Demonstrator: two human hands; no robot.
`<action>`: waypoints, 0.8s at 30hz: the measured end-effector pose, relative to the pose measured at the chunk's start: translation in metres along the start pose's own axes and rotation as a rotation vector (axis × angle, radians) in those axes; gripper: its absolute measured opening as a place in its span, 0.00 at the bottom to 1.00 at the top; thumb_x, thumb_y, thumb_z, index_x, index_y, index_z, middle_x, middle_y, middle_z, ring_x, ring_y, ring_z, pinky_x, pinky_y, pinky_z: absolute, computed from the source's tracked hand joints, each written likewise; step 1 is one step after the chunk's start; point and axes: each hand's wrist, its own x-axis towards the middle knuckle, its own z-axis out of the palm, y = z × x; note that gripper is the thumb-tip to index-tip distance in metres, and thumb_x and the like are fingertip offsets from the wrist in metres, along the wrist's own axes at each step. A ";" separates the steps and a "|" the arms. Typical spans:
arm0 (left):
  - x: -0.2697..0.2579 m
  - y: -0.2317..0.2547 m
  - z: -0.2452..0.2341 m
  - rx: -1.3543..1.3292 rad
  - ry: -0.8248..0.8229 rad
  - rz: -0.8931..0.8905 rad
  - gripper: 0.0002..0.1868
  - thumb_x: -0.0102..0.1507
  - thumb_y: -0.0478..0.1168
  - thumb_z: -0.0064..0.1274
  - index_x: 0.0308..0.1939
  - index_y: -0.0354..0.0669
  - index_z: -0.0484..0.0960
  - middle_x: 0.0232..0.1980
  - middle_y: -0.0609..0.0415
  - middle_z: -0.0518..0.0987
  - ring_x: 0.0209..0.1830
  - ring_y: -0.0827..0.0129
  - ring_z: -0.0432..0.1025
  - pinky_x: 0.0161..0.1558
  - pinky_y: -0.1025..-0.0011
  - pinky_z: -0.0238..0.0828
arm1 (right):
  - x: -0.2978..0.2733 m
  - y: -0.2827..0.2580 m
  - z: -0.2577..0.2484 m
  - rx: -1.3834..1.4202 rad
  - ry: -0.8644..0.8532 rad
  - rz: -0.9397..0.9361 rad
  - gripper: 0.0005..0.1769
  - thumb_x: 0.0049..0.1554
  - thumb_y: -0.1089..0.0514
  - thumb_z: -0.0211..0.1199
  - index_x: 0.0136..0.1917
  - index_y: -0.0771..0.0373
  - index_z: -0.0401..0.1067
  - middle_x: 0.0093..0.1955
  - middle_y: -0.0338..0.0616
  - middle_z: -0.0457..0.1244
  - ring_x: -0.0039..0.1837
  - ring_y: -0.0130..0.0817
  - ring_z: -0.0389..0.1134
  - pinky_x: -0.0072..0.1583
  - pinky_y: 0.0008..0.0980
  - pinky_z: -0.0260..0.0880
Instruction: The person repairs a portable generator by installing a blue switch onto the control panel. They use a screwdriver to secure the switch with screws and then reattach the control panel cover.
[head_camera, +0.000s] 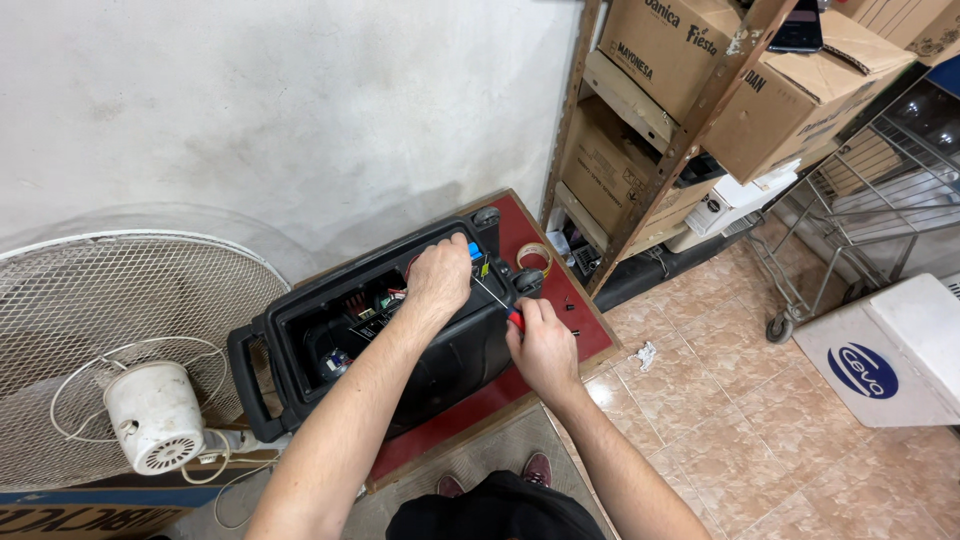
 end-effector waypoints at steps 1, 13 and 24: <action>0.000 0.000 -0.003 0.001 0.000 0.000 0.22 0.60 0.27 0.67 0.58 0.25 0.82 0.42 0.34 0.86 0.46 0.39 0.87 0.47 0.44 0.87 | -0.001 0.002 0.002 0.001 0.000 0.000 0.17 0.64 0.48 0.68 0.65 0.49 0.73 0.53 0.40 0.66 0.49 0.53 0.80 0.51 0.54 0.85; -0.008 0.007 -0.039 -0.103 -0.096 -0.015 0.28 0.63 0.29 0.67 0.67 0.23 0.79 0.52 0.28 0.86 0.57 0.36 0.84 0.56 0.42 0.86 | -0.003 0.001 0.007 -0.020 0.030 -0.018 0.17 0.66 0.47 0.67 0.66 0.49 0.73 0.54 0.38 0.66 0.51 0.49 0.80 0.51 0.50 0.85; -0.014 0.008 -0.050 -0.131 -0.178 -0.057 0.28 0.65 0.32 0.65 0.67 0.22 0.78 0.55 0.27 0.86 0.61 0.35 0.83 0.60 0.42 0.85 | 0.043 0.043 0.043 0.642 -0.092 0.368 0.13 0.66 0.43 0.70 0.58 0.50 0.81 0.41 0.48 0.69 0.51 0.51 0.77 0.56 0.50 0.75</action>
